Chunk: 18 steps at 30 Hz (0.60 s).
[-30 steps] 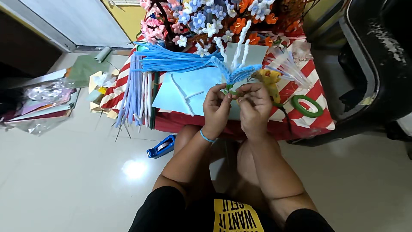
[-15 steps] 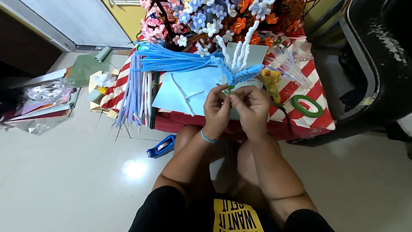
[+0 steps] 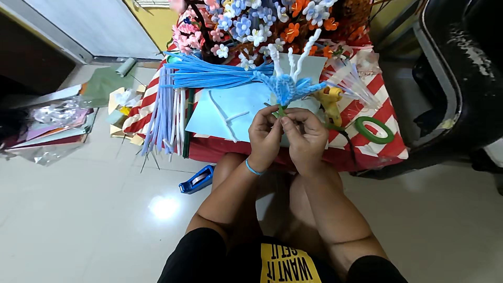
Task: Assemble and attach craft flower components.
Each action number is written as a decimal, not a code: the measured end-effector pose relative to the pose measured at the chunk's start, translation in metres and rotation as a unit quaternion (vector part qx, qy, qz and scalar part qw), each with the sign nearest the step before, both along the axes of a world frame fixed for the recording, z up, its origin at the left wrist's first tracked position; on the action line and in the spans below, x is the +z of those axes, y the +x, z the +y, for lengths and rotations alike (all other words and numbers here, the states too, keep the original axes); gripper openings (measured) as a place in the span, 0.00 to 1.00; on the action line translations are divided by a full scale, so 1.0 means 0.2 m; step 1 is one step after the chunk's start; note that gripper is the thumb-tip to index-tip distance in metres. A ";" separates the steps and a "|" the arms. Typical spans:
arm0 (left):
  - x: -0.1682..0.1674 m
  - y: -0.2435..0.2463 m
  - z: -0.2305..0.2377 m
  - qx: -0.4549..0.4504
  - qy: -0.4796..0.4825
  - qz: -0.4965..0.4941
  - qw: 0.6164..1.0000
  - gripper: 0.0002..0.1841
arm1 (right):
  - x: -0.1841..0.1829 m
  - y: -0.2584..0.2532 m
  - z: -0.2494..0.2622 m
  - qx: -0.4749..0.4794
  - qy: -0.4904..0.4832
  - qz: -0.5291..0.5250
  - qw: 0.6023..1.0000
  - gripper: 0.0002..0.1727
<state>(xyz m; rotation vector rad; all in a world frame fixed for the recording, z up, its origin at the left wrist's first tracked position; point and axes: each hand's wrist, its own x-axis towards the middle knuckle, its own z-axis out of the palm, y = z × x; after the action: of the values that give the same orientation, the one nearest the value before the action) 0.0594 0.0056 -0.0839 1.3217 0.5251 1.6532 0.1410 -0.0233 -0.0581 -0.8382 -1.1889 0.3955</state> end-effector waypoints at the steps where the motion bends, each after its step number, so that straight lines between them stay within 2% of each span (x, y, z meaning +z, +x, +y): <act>1: 0.00 0.00 0.00 -0.001 0.001 -0.001 1.000 0.15 | 0.00 0.00 0.00 -0.002 0.003 -0.001 1.000 0.03; 9: 0.00 -0.01 0.00 -0.014 0.005 0.005 1.000 0.15 | 0.00 0.02 0.01 -0.013 0.022 -0.060 0.998 0.01; 18: 0.01 0.00 -0.01 -0.044 -0.026 -0.011 0.999 0.13 | 0.01 0.06 0.02 0.065 -0.014 0.078 0.995 0.07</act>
<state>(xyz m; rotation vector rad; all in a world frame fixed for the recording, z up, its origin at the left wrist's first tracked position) 0.0584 0.0038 -0.0819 1.2701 0.4880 1.5705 0.1530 -0.0196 -0.0556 -0.7427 -1.0960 0.5750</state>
